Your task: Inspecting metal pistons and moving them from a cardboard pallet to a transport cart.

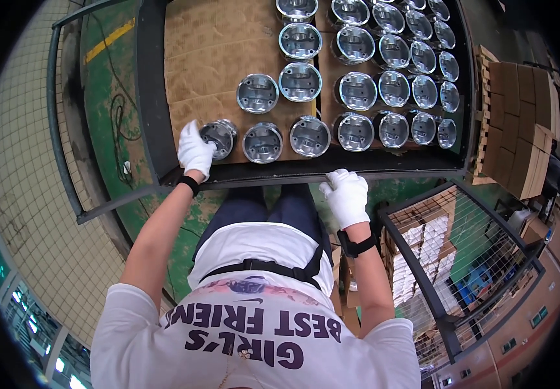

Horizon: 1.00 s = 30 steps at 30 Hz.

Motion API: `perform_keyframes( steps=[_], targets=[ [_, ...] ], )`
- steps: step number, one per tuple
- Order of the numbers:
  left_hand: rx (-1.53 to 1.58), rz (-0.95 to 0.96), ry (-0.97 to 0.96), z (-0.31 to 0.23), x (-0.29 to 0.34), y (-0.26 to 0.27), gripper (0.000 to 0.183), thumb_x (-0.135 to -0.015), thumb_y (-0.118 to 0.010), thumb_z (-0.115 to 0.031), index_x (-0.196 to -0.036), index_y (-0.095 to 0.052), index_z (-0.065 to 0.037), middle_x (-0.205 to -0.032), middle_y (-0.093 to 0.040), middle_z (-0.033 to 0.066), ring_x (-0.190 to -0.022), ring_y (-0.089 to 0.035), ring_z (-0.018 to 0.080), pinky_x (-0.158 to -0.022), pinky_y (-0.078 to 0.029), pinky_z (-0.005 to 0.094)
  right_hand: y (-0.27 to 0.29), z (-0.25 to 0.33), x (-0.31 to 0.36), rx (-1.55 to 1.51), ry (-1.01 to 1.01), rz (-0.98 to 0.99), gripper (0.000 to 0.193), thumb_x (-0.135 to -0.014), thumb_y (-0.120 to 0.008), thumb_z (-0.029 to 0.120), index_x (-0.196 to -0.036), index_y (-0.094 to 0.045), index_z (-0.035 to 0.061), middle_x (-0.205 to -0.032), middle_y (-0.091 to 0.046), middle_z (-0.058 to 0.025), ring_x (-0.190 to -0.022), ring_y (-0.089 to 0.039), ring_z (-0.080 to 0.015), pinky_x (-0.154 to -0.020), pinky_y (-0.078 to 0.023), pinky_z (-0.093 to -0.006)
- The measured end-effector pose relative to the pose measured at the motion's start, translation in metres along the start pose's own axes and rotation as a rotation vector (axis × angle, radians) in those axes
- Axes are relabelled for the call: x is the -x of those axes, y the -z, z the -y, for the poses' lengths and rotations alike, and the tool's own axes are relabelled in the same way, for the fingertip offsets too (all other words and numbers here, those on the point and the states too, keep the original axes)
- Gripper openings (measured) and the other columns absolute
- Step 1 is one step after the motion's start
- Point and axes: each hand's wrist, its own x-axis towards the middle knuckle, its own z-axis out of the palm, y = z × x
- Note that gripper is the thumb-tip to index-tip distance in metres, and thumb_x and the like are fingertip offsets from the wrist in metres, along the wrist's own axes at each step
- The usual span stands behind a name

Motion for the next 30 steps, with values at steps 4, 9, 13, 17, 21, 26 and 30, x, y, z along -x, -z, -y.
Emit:
perform_keyframes(
  steps=[4,9,13,17,21,26,30],
  targets=[
    [-0.297,0.111,-0.713,0.003,-0.025,-0.001,0.046,-0.075,-0.062,-0.01,-0.121,-0.057,-0.008,-0.123,-0.058,0.0111,-0.118,-0.054,0.0284,-0.098,-0.043,0.0417,0.005,-0.005,0.003,-0.007,0.034,-0.007,0.028,-0.077,-0.075,0.029,-0.097,-0.072,0.0104,-0.095,-0.069,-0.0064,-0.092,-0.064,-0.0274,-0.082,-0.048,-0.0421],
    [-0.424,0.186,-0.772,-0.006,-0.039,-0.03,0.019,-0.084,-0.054,-0.013,-0.101,-0.06,-0.012,-0.105,-0.063,0.0077,-0.1,-0.061,0.0247,-0.083,-0.049,0.0393,0.004,-0.028,0.022,0.021,0.019,-0.034,0.027,-0.077,-0.075,0.031,-0.095,-0.073,0.0114,-0.093,-0.068,-0.0062,-0.089,-0.064,-0.0276,-0.081,-0.047,-0.0419],
    [-0.529,0.22,-0.865,0.002,-0.049,-0.035,0.012,-0.086,-0.055,-0.015,-0.091,-0.066,-0.015,-0.084,-0.067,0.004,-0.082,-0.066,0.0239,-0.067,-0.053,0.0392,-0.001,-0.051,0.035,0.042,-0.003,0.004,0.026,-0.077,-0.074,0.031,-0.094,-0.073,0.0124,-0.092,-0.069,-0.006,-0.089,-0.064,-0.0273,-0.08,-0.047,-0.0421],
    [-0.495,0.366,-0.683,0.001,-0.046,-0.027,0.011,-0.082,-0.061,-0.016,-0.092,-0.067,-0.015,-0.089,-0.069,0.0087,-0.085,-0.068,0.0273,-0.067,-0.055,0.0425,0.001,-0.07,0.035,0.049,0.017,0.002,0.025,-0.077,-0.074,0.032,-0.094,-0.073,0.0129,-0.092,-0.069,-0.0055,-0.088,-0.064,-0.027,-0.079,-0.047,-0.0422],
    [-0.482,0.414,-0.567,-0.002,-0.038,-0.023,0.01,-0.082,-0.061,-0.014,-0.09,-0.068,-0.013,-0.088,-0.069,0.0105,-0.085,-0.069,0.0294,-0.068,-0.055,0.0439,0.004,-0.088,0.03,0.074,0.019,0.038,0.025,-0.077,-0.075,0.032,-0.094,-0.073,0.0131,-0.093,-0.068,-0.005,-0.089,-0.064,-0.0266,-0.079,-0.046,-0.0423],
    [-0.482,0.506,-0.474,-0.023,-0.027,-0.019,0.017,-0.085,-0.059,-0.011,-0.096,-0.072,-0.014,-0.092,-0.072,0.0128,-0.09,-0.07,0.0305,-0.073,-0.056,0.0434,0.01,-0.109,0.024,0.078,0.015,0.06,0.026,-0.078,-0.074,0.033,-0.095,-0.074,0.0136,-0.094,-0.068,-0.0051,-0.091,-0.064,-0.0265,-0.08,-0.047,-0.0424],
    [-0.493,0.52,-0.416,-0.023,-0.022,-0.023,0.018,-0.085,-0.059,-0.011,-0.096,-0.074,-0.015,-0.093,-0.072,0.013,-0.09,-0.071,0.0308,-0.075,-0.057,0.043,0.013,-0.121,0.021,0.104,-0.004,0.092,0.026,-0.078,-0.074,0.033,-0.096,-0.074,0.0139,-0.095,-0.069,-0.0051,-0.092,-0.064,-0.0265,-0.081,-0.047,-0.0423]
  ],
)
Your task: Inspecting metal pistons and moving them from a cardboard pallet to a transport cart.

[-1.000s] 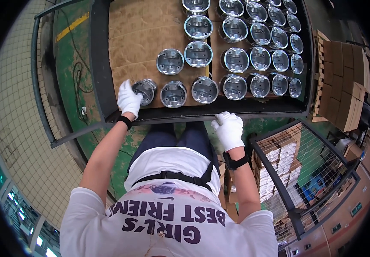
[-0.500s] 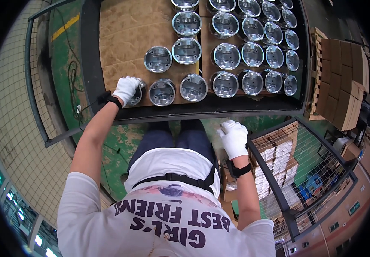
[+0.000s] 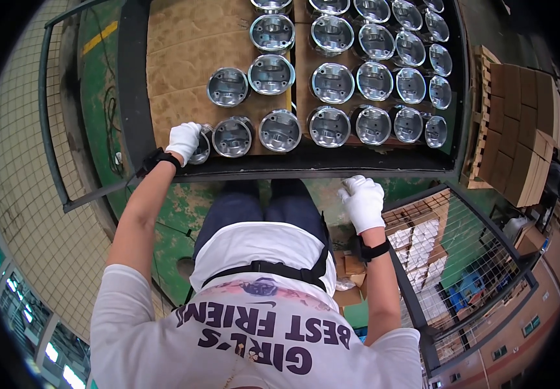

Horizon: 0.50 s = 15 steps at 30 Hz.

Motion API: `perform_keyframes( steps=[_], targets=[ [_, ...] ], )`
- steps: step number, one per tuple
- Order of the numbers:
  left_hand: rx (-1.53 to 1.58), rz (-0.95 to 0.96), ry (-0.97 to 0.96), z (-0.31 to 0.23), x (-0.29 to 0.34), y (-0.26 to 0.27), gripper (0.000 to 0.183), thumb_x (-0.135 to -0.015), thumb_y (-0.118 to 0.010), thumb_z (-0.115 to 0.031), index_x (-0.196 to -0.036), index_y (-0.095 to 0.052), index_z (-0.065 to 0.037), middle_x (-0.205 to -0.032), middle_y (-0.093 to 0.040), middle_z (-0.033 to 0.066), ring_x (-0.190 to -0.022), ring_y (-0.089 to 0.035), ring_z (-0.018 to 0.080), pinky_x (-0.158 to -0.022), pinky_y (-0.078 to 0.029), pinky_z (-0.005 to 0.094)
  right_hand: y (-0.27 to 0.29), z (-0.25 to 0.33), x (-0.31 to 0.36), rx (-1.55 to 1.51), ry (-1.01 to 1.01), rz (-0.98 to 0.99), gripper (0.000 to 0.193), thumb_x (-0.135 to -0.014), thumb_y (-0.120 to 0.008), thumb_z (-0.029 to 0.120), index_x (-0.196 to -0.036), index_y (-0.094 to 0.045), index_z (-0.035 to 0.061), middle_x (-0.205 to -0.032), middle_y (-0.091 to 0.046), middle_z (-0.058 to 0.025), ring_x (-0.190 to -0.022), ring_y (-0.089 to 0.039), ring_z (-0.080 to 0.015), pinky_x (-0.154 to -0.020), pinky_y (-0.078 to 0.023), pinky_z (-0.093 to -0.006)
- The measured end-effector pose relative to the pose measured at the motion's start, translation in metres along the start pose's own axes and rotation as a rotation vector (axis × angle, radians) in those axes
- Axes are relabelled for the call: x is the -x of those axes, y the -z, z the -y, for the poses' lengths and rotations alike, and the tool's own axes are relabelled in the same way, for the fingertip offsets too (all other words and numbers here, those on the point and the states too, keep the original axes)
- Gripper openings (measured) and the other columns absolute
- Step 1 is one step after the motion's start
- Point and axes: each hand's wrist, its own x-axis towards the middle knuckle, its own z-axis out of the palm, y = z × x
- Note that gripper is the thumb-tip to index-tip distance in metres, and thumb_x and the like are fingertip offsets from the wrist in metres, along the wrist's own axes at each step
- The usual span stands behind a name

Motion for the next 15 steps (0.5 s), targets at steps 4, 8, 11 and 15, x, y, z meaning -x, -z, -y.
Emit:
perform_keyframes(
  steps=[4,8,11,15],
  targets=[
    [0.002,-0.014,0.03,0.006,0.0,-0.011,0.012,-0.083,-0.061,-0.013,-0.093,-0.068,-0.014,-0.092,-0.07,0.0112,-0.088,-0.069,0.0311,-0.072,-0.056,0.0436,-0.003,-0.002,0.004,-0.013,-0.019,-0.016,0.027,-0.078,-0.074,0.033,-0.097,-0.074,0.014,-0.096,-0.069,-0.0054,-0.092,-0.065,-0.0264,-0.081,-0.047,-0.0422],
    [-0.019,-0.014,0.034,0.0,-0.005,-0.012,0.012,-0.083,-0.061,-0.014,-0.093,-0.069,-0.014,-0.093,-0.07,0.0114,-0.089,-0.069,0.0309,-0.073,-0.056,0.0435,-0.01,0.008,0.015,-0.005,-0.04,0.012,0.027,-0.078,-0.074,0.034,-0.095,-0.074,0.0138,-0.094,-0.069,-0.0056,-0.091,-0.065,-0.0265,-0.08,-0.048,-0.0426],
    [-0.007,-0.039,0.013,0.001,-0.003,-0.01,0.012,-0.084,-0.061,-0.015,-0.092,-0.07,-0.014,-0.093,-0.07,0.0114,-0.09,-0.069,0.0305,-0.074,-0.056,0.0433,-0.014,0.023,0.031,-0.035,-0.041,0.009,0.026,-0.077,-0.073,0.035,-0.093,-0.074,0.0136,-0.092,-0.068,-0.0063,-0.09,-0.065,-0.0273,-0.078,-0.049,-0.0431],
    [0.0,-0.016,0.019,0.002,-0.002,0.0,0.015,-0.084,-0.061,-0.016,-0.093,-0.072,-0.014,-0.096,-0.071,0.0114,-0.092,-0.07,0.0306,-0.076,-0.056,0.0429,-0.03,0.035,0.059,-0.074,-0.022,-0.044,0.024,-0.077,-0.073,0.033,-0.091,-0.073,0.0135,-0.089,-0.068,-0.0079,-0.089,-0.065,-0.0285,-0.076,-0.049,-0.0434]
  ],
)
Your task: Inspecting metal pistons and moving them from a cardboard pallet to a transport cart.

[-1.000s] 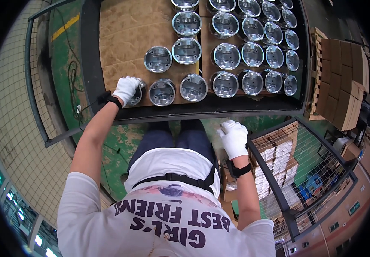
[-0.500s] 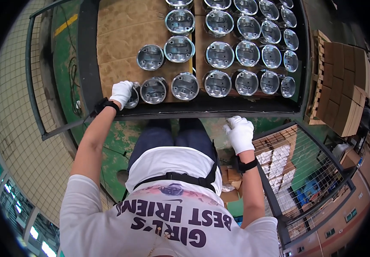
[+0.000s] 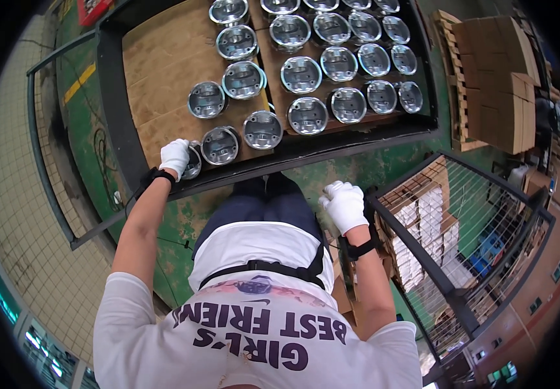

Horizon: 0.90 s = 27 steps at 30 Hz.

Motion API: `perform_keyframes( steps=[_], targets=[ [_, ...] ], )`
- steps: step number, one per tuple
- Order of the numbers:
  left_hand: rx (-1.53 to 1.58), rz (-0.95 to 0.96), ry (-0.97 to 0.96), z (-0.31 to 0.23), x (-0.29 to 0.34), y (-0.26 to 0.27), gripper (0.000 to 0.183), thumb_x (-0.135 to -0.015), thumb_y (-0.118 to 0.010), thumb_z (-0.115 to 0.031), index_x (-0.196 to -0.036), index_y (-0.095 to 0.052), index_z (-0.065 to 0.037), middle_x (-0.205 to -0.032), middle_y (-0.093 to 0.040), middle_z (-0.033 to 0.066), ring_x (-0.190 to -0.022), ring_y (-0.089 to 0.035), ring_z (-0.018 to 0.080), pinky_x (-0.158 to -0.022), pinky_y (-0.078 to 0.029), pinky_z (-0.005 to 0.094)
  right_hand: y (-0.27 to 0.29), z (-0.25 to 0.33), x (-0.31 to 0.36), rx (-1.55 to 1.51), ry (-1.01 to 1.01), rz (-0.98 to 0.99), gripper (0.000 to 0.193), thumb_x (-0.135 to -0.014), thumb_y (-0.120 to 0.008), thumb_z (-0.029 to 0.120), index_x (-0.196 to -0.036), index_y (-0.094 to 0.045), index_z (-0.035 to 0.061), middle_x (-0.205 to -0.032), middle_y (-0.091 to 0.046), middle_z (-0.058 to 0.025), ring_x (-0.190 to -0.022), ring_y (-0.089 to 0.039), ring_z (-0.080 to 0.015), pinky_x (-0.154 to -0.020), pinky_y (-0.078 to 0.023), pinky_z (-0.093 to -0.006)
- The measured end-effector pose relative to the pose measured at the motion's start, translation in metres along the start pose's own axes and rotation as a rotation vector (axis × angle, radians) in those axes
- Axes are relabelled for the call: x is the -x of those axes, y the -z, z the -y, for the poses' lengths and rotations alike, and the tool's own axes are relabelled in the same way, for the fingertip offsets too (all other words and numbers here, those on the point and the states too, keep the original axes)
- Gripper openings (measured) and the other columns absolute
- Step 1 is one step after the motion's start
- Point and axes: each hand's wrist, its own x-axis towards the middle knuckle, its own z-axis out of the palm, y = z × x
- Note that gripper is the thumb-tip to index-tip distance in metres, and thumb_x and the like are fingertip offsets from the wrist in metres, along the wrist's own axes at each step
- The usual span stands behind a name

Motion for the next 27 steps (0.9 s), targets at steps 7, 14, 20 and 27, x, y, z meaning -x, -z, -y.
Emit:
perform_keyframes(
  steps=[7,14,20,27],
  targets=[
    [0.113,0.216,-0.023,0.022,0.008,0.037,0.034,-0.07,-0.073,-0.018,-0.104,-0.073,-0.011,-0.107,-0.07,0.0172,-0.102,-0.067,0.0343,-0.089,-0.053,0.0418,-0.007,0.023,0.046,-0.04,-0.125,0.022,0.028,-0.078,-0.071,0.034,-0.095,-0.074,0.0127,-0.093,-0.069,-0.0087,-0.092,-0.064,-0.0294,-0.082,-0.048,-0.0428],
    [0.996,-0.308,0.25,0.146,0.068,0.059,0.037,-0.083,-0.071,-0.016,-0.118,-0.068,-0.003,-0.109,-0.071,0.0074,-0.098,-0.067,0.0179,-0.085,-0.051,0.0315,-0.026,0.024,0.055,-0.075,-0.155,0.045,0.03,-0.079,-0.071,0.035,-0.098,-0.074,0.0127,-0.098,-0.069,-0.0095,-0.097,-0.064,-0.029,-0.083,-0.047,-0.0427],
    [1.731,-0.288,0.219,0.124,0.116,0.063,0.034,-0.093,-0.06,-0.017,-0.124,-0.062,-0.003,-0.107,-0.07,0.0057,-0.094,-0.068,0.0173,-0.076,-0.053,0.0284,-0.006,0.035,0.059,-0.035,-0.212,0.103,0.028,-0.078,-0.07,0.036,-0.094,-0.075,0.013,-0.094,-0.07,-0.0103,-0.091,-0.067,-0.0304,-0.081,-0.052,-0.0429],
    [1.596,0.031,-0.062,0.014,0.148,0.045,0.02,-0.09,-0.063,-0.015,-0.104,-0.068,-0.002,-0.095,-0.07,0.0062,-0.081,-0.068,0.0153,-0.071,-0.053,0.0285,-0.012,0.02,0.056,-0.078,-0.219,0.017,0.024,-0.077,-0.066,0.033,-0.083,-0.075,0.0115,-0.086,-0.071,-0.0141,-0.088,-0.068,-0.0324,-0.076,-0.052,-0.0467]
  ],
)
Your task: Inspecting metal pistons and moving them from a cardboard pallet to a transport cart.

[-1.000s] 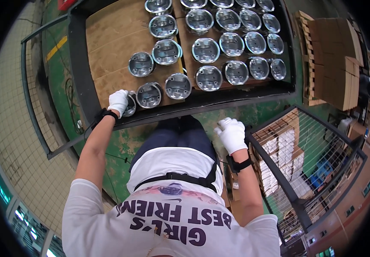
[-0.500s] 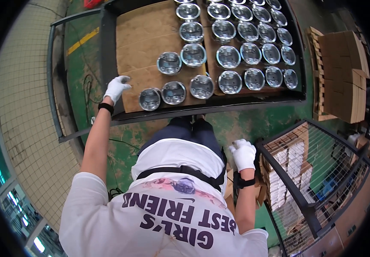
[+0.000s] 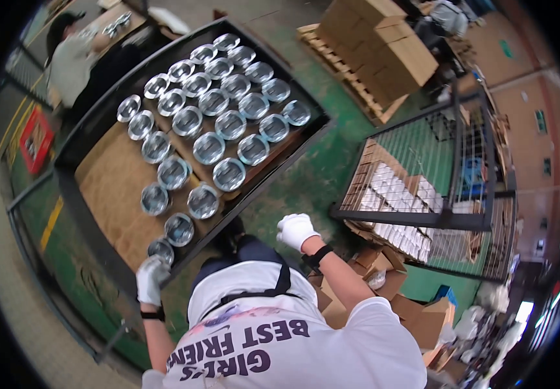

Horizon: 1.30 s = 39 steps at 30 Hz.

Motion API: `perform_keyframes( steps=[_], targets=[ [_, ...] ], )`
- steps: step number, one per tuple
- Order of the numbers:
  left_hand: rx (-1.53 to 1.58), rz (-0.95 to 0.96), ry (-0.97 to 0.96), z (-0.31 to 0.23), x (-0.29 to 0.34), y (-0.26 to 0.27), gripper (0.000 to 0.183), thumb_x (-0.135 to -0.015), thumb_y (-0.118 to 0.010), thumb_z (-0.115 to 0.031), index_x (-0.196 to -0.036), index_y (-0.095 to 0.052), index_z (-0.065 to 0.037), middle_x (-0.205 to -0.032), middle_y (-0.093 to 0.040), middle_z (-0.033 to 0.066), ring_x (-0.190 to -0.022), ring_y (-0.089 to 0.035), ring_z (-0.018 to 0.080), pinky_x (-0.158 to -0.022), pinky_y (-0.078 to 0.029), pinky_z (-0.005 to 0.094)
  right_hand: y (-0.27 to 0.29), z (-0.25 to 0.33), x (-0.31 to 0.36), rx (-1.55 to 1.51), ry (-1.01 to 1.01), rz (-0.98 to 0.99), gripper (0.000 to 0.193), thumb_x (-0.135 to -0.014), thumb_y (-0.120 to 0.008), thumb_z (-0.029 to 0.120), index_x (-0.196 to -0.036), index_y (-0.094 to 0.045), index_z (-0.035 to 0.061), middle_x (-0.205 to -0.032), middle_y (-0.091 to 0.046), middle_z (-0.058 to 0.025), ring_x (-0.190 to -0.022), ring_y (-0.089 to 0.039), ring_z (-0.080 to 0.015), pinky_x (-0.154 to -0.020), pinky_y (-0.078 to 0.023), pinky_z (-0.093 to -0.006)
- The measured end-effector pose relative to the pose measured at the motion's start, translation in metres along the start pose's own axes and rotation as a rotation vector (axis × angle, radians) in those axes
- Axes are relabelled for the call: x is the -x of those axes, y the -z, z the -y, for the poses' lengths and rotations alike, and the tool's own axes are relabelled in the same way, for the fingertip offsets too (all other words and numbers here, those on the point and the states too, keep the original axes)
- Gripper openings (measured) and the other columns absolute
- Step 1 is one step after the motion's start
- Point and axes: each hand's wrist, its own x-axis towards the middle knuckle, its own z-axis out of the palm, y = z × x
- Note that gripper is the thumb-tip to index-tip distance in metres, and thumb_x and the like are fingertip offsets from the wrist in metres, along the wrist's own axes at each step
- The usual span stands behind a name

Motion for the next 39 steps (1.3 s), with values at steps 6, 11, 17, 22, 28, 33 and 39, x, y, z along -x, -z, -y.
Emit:
perform_keyframes(
  steps=[6,11,17,22,28,33,39],
  targets=[
    [-0.084,0.3,0.161,-0.024,0.012,-0.103,0.022,-0.093,-0.062,-0.009,-0.112,-0.067,0.001,-0.102,-0.071,0.0077,-0.087,-0.068,0.0156,-0.079,-0.055,0.0293,0.029,-0.016,0.002,-0.104,-0.061,-0.107,0.028,-0.079,-0.065,0.035,-0.092,-0.075,0.0121,-0.092,-0.071,-0.0126,-0.095,-0.067,-0.0307,-0.082,-0.05,-0.0455],
    [-0.192,0.333,0.037,-0.057,-0.007,-0.152,0.02,-0.093,-0.064,-0.008,-0.109,-0.069,0.001,-0.1,-0.069,0.0053,-0.09,-0.063,0.0112,-0.081,-0.05,0.0238,0.06,-0.053,-0.023,-0.26,-0.063,-0.275,0.032,-0.08,-0.063,0.038,-0.096,-0.075,0.0132,-0.096,-0.07,-0.012,-0.095,-0.066,-0.0317,-0.083,-0.051,-0.0456],
    [-0.231,0.219,-0.002,-0.09,-0.033,-0.209,0.019,-0.093,-0.063,-0.005,-0.11,-0.067,0.002,-0.101,-0.069,0.0047,-0.091,-0.062,0.0119,-0.081,-0.049,0.0242,0.133,-0.105,-0.07,-0.448,0.063,-0.43,0.029,-0.081,-0.064,0.036,-0.092,-0.075,0.0118,-0.09,-0.07,-0.0107,-0.086,-0.067,-0.0308,-0.078,-0.052,-0.0435],
    [-0.099,0.058,0.088,-0.109,-0.064,-0.287,0.019,-0.094,-0.063,-0.007,-0.11,-0.067,0.0,-0.102,-0.069,0.005,-0.085,-0.064,0.0115,-0.078,-0.051,0.025,0.2,-0.174,-0.116,-0.523,0.248,-0.496,0.022,-0.081,-0.07,0.03,-0.091,-0.073,0.0101,-0.087,-0.068,-0.0096,-0.084,-0.065,-0.0309,-0.075,-0.052,-0.0411],
    [-0.011,0.135,0.097,-0.16,-0.071,-0.392,0.022,-0.094,-0.063,-0.011,-0.113,-0.067,0.0,-0.107,-0.07,0.0059,-0.09,-0.065,0.0133,-0.084,-0.051,0.027,0.252,-0.264,-0.146,-0.504,0.282,-0.541,0.021,-0.08,-0.071,0.028,-0.092,-0.073,0.0095,-0.086,-0.069,-0.0109,-0.083,-0.066,-0.0302,-0.074,-0.052,-0.0399],
    [-0.014,0.162,0.105,-0.185,-0.081,-0.449,0.023,-0.094,-0.064,-0.012,-0.112,-0.068,0.001,-0.103,-0.07,0.0066,-0.091,-0.065,0.0136,-0.083,-0.051,0.0277,0.287,-0.315,-0.151,-0.497,0.238,-0.641,0.02,-0.081,-0.068,0.029,-0.088,-0.074,0.0109,-0.086,-0.069,-0.0095,-0.08,-0.066,-0.0305,-0.073,-0.053,-0.0406],
    [-0.127,0.242,0.075,-0.177,-0.125,-0.505,0.023,-0.094,-0.064,-0.011,-0.114,-0.068,0.001,-0.104,-0.07,0.0043,-0.093,-0.063,0.0102,-0.085,-0.049,0.0255,0.321,-0.383,-0.152,-0.631,0.04,-0.622,0.019,-0.079,-0.073,0.023,-0.089,-0.074,0.0077,-0.089,-0.07,-0.0102,-0.087,-0.067,-0.0296,-0.079,-0.052,-0.0381]
  ],
)
